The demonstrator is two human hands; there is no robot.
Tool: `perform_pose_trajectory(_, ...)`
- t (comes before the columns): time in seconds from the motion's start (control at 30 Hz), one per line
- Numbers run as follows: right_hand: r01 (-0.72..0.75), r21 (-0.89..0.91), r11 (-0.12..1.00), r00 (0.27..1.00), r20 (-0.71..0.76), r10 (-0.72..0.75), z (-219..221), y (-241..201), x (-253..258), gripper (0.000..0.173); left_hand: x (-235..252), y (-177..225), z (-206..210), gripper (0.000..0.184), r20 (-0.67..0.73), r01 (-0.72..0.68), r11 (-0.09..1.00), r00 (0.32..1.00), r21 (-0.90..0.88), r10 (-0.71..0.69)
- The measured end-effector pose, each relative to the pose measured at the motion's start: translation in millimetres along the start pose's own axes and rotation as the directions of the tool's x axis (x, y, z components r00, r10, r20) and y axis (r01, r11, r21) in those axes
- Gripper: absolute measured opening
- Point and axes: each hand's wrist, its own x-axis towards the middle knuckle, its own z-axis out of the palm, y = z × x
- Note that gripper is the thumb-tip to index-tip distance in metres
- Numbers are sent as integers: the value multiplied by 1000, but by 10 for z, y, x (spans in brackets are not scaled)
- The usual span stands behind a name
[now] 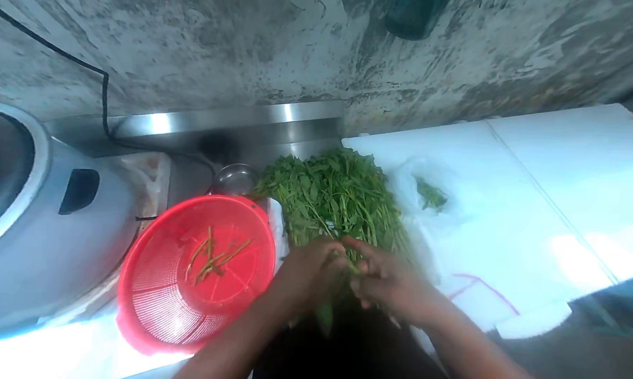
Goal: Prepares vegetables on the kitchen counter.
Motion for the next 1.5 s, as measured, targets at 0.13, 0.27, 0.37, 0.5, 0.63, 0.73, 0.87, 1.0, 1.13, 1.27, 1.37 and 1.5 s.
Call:
perform_pose_trajectory(0.13,-22,15,1000,1000,23,22,-168,141,-58,65,-12,-98,-3,30,-95,107,992,990,67,-100)
perform_pose_trajectory(0.27,-127,-159,979,988,-103,112,-246,197,-172,27,-35,-252,-107,38,-121,93,981,990,170,-73)
perform_pose_trajectory(0.37,-111,-254,961,991,-107,86,-203,160,-161,28,-24,-188,-122,53,33,-8,960,999,279,-2)
perform_pose_trajectory(0.5,-154,-325,933,986,-104,126,-43,-141,-136,29,-102,-110,-112,36,111,-203,868,979,454,172)
perform_pose_trajectory(0.63,-168,-488,857,985,-45,167,60,-212,-67,34,-244,-156,-206,30,106,-263,811,964,523,245)
perform_pose_trajectory(0.73,-114,-562,819,989,14,147,77,-57,46,34,-413,-228,-294,29,132,-256,835,967,487,219)
perform_pose_trajectory(0.87,-52,-563,825,980,129,150,252,-111,192,33,-656,-305,-450,26,146,-253,906,966,341,215)
perform_pose_trajectory(1.0,-75,-547,834,962,181,206,613,-189,461,34,-807,-422,-567,33,270,-147,971,958,187,93)
perform_pose_trajectory(1.13,-79,-543,836,972,143,185,825,-294,617,34,-922,-561,-799,37,320,44,998,946,44,-56)
perform_pose_trajectory(1.27,420,-432,798,903,115,-413,1022,-269,613,31,-1009,-680,-858,33,-67,175,627,937,-759,-342)
perform_pose_trajectory(1.37,581,-406,705,777,21,-629,1135,-308,699,30,-963,-834,-1156,36,-379,-41,497,703,-867,-602)
perform_pose_trajectory(1.5,320,-600,733,939,102,-327,1234,-496,889,75,-1045,-743,-1382,21,-540,-171,722,779,-670,-318)
